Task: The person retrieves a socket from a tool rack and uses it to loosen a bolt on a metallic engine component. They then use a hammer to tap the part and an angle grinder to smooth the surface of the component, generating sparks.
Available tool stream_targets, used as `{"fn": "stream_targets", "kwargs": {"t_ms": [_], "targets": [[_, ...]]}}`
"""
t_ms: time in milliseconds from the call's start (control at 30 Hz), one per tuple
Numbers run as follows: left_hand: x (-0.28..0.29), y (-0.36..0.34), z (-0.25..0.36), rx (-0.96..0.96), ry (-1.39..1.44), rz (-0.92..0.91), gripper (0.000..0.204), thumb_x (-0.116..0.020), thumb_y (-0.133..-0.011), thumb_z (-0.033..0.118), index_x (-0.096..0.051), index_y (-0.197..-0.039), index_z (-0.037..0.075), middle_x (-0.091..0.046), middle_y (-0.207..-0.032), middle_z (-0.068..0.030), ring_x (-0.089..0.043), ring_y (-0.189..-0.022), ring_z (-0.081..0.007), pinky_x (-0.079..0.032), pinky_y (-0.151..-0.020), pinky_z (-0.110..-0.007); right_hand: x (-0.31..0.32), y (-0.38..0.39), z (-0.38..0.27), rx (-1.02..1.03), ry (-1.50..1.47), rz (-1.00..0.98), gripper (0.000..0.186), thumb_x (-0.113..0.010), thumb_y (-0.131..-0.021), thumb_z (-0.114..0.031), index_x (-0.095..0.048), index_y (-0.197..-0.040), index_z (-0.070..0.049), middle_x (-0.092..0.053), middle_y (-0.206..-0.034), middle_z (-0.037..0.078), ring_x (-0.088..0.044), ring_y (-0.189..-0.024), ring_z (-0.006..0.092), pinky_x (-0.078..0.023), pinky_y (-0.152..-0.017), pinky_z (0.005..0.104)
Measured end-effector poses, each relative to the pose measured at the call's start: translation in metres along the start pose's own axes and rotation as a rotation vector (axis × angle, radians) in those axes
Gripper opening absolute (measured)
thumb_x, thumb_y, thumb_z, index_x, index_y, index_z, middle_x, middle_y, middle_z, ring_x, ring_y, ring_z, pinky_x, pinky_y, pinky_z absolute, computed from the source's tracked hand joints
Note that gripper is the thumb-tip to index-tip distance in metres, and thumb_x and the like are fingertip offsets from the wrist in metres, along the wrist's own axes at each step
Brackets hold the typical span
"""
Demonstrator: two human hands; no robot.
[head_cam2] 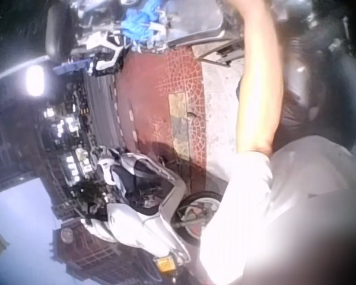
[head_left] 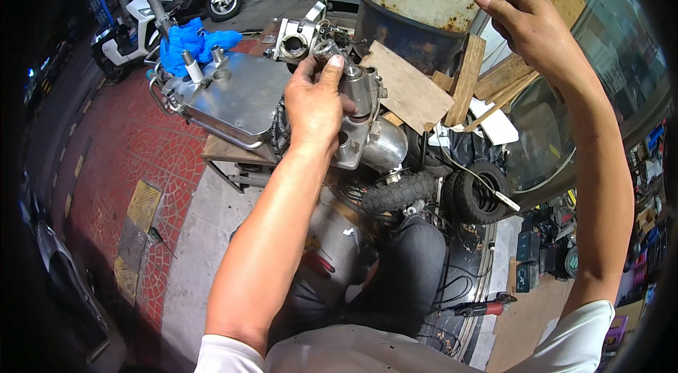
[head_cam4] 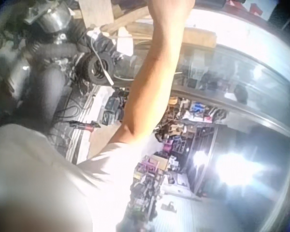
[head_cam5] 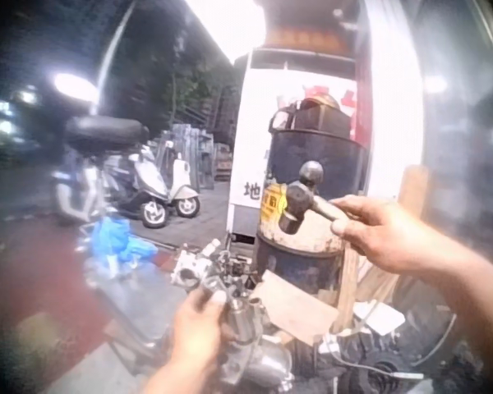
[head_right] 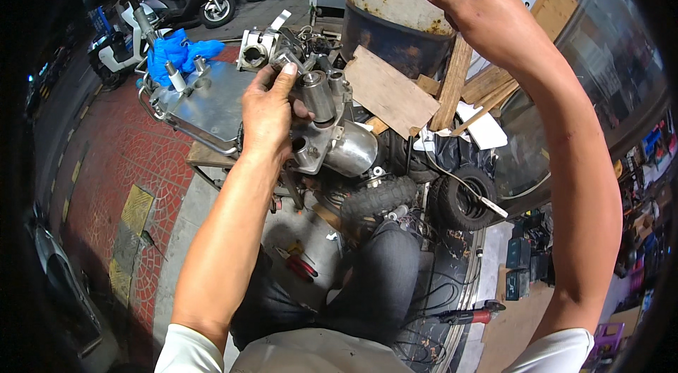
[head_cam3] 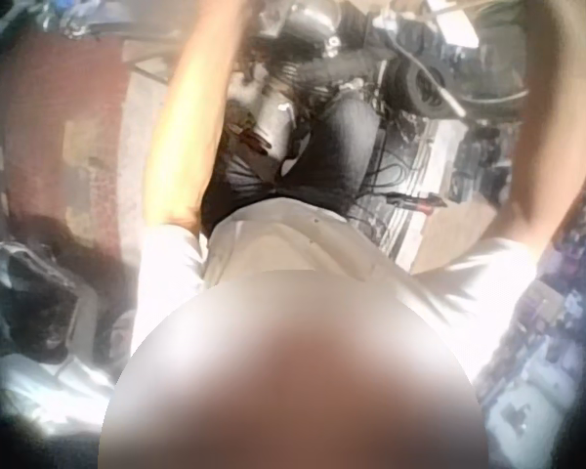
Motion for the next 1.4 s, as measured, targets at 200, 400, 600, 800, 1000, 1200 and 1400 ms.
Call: {"fn": "stream_targets", "kwargs": {"t_ms": [200,400,600,800,1000,1200,1400], "targets": [[-0.001,-0.005,-0.003,0.011,-0.032,-0.037,0.034,-0.069,-0.104,0.022,-0.063,-0.124,-0.004,-0.067,-0.083,-0.0059,-0.058,-0.051,-0.0115,-0.052,-0.047,-0.03,0.004,0.011,0.018,0.038,0.04,-0.004,0.044,-0.062,-0.107,-0.036,-0.064,-0.137,-0.003,-0.055,-0.079,0.003,-0.047,-0.072,0.0136,-0.042,-0.066,0.0342],[-0.009,-0.003,-0.004,0.015,-0.226,-0.072,0.052,-0.073,-0.101,0.024,-0.056,-0.139,-0.007,-0.07,-0.089,-0.0078,-0.057,-0.053,-0.0112,-0.05,-0.05,-0.029,0.002,0.01,0.001,-0.002,0.08,-0.1,0.042,-0.064,-0.105,-0.035,-0.067,-0.133,-0.002,-0.068,-0.085,0.012,-0.06,-0.076,0.019,-0.049,-0.072,0.037],[-0.001,-0.005,-0.006,-0.023,-0.362,-0.041,0.06,-0.077,-0.096,0.022,-0.057,-0.143,-0.009,-0.075,-0.102,-0.0158,-0.063,-0.056,-0.0131,-0.051,-0.052,-0.029,-0.013,0.001,-0.055,-0.073,-0.008,-0.303,0.041,-0.061,-0.108,-0.037,-0.066,-0.136,-0.007,-0.068,-0.089,0.007,-0.062,-0.078,0.0144,-0.051,-0.068,0.0329],[-0.005,-0.014,-0.016,-0.107,-0.393,-0.061,0.061,-0.075,-0.1,0.022,-0.052,-0.146,-0.01,-0.071,-0.09,-0.008,-0.056,-0.055,-0.0103,-0.047,-0.049,-0.027,-0.07,-0.025,-0.045,0.202,0.102,-0.258,0.035,-0.064,-0.103,-0.031,-0.073,-0.126,-0.007,-0.075,-0.1,0.023,-0.072,-0.093,0.0377,-0.055,-0.086,0.0457],[-0.005,-0.016,-0.022,-0.239,-0.537,-0.02,0.059,-0.075,-0.097,0.023,-0.057,-0.141,-0.011,-0.07,-0.118,-0.0204,-0.061,-0.093,-0.0248,-0.048,-0.081,-0.035,-0.069,-0.053,-0.054,0.233,0.277,-0.397,0.042,-0.067,-0.103,-0.035,-0.07,-0.136,-0.009,-0.078,-0.109,0.019,-0.075,-0.095,0.0311,-0.058,-0.086,0.0424],[0.007,-0.008,-0.012,-0.185,-0.54,0.026,0.051,-0.075,-0.095,0.02,-0.063,-0.135,-0.01,-0.067,-0.131,-0.0276,-0.065,-0.124,-0.0401,-0.048,-0.109,-0.043,-0.039,-0.05,-0.083,0.158,0.266,-0.152,0.044,-0.065,-0.104,-0.034,-0.066,-0.138,-0.006,-0.078,-0.108,0.018,-0.076,-0.094,0.0293,-0.059,-0.083,0.0424],[-0.007,-0.017,-0.018,-0.285,-0.568,-0.016,0.05,-0.075,-0.098,0.02,-0.061,-0.137,-0.008,-0.074,-0.094,-0.0118,-0.063,-0.061,-0.012,-0.051,-0.053,-0.031,-0.092,-0.029,-0.041,0.189,0.27,-0.427,0.037,-0.064,-0.102,-0.029,-0.071,-0.128,-0.003,-0.075,-0.109,0.025,-0.072,-0.101,0.0398,-0.054,-0.091,0.0479]]}}
Point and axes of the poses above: each hand's wrist, its own y-axis away from the middle knuckle, its own x-axis out of the back of the hand, z = x × y, the point moved 6 cm from there along -y, towards the middle knuckle
